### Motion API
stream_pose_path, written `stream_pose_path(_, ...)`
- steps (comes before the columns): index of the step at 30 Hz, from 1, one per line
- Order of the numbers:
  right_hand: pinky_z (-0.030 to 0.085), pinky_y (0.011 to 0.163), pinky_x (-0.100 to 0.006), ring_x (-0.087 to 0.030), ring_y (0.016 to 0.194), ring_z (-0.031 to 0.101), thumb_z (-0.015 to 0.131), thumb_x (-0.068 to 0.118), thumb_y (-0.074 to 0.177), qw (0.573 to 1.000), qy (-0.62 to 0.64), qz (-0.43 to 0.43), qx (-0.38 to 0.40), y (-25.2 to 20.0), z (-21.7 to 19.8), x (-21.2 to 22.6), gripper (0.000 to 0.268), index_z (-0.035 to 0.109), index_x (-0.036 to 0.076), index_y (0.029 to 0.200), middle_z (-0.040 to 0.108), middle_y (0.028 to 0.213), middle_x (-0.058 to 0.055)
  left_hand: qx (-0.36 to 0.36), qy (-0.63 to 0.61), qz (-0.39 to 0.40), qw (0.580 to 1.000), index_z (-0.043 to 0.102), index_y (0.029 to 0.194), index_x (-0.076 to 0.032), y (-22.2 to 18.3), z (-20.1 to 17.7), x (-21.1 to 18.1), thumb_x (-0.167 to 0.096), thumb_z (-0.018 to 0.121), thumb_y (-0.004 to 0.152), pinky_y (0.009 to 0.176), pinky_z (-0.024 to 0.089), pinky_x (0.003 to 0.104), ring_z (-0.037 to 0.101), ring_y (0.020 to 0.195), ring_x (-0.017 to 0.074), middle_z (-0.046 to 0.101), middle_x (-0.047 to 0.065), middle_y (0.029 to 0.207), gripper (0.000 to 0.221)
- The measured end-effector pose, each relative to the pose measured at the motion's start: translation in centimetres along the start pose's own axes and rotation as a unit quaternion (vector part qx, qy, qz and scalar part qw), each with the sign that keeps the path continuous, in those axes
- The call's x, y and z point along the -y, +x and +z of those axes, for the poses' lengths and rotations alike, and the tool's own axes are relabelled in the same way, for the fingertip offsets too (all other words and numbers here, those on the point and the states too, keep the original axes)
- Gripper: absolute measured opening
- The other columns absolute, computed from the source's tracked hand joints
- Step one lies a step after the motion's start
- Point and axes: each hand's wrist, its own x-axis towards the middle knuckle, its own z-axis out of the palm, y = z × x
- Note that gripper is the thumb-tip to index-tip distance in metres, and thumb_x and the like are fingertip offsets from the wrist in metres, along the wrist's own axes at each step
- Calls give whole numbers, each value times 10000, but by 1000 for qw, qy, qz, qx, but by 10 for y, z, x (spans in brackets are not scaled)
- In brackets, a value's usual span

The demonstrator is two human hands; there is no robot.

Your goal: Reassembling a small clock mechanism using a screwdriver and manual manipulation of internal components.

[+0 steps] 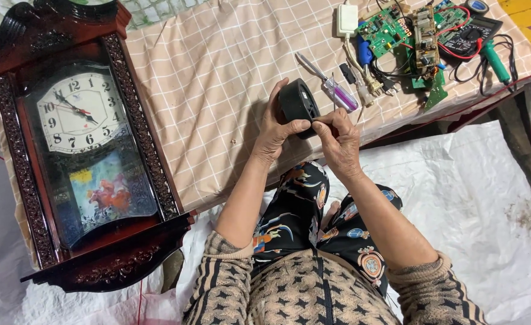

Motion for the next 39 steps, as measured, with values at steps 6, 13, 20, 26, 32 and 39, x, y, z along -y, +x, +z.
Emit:
stream_pose_path(6, 454, 727, -272, -110, 791, 512, 754, 128, 981, 998, 1, 48, 36, 6, 0, 31, 270, 691, 65, 1236, 526, 866, -41, 3, -12, -4, 1000, 520, 1492, -213, -4, -13, -5, 24, 996, 599, 968, 617, 325, 663, 1167, 202, 676, 79, 1299, 1038)
stream_pose_path(13, 458, 625, -420, -283, 647, 573, 570, 100, 1055, 982, -153, 44, 103, -14, -35, 22, 448, 507, 96, 1498, 655, 816, -153, 50, -129, 15, 990, 422, 1571, -218, -11, -26, -12, -59, 887, 806, 1092, 550, 416, 601, 1300, 257, 608, 123, 1424, 909)
stream_pose_path(20, 406, 535, -212, -66, 578, 484, 869, 125, 847, 993, 0, 106, 41, -23, -9, 25, 380, 752, 74, 1206, 557, 647, -12, -48, -258, -184, 947, 681, 1294, -138, -23, 2, -38, -262, 779, 855, 962, 587, 513, 721, 1030, 329, 744, 158, 1114, 467)
stream_pose_path(26, 469, 541, -206, -70, 590, 536, 834, 131, 882, 990, 46, 116, 58, -22, -6, 31, 187, 805, 71, 1057, 676, 669, -73, -103, -273, -224, 930, 715, 1247, -129, -29, -51, 61, -281, 809, 834, 977, 570, 547, 733, 1012, 376, 754, 177, 1117, 450)
stream_pose_path(32, 471, 564, -201, -64, 620, 536, 824, 102, 894, 989, 78, 119, 28, -15, -4, 51, 180, 771, 14, 1042, 643, 669, -70, -42, -103, -53, 992, 570, 1387, -224, -38, 22, -23, -153, 819, 819, 919, 616, 427, 692, 1054, 262, 686, 124, 1139, 624)
stream_pose_path(39, 435, 576, -235, -93, 652, 504, 727, 87, 979, 989, 81, 120, 17, -24, -10, 52, 99, 731, -11, 998, 574, 669, -73, -1, -31, -18, 999, 508, 1443, -233, -44, 31, -30, -209, 904, 790, 913, 604, 329, 671, 1062, 161, 692, 61, 1147, 764)
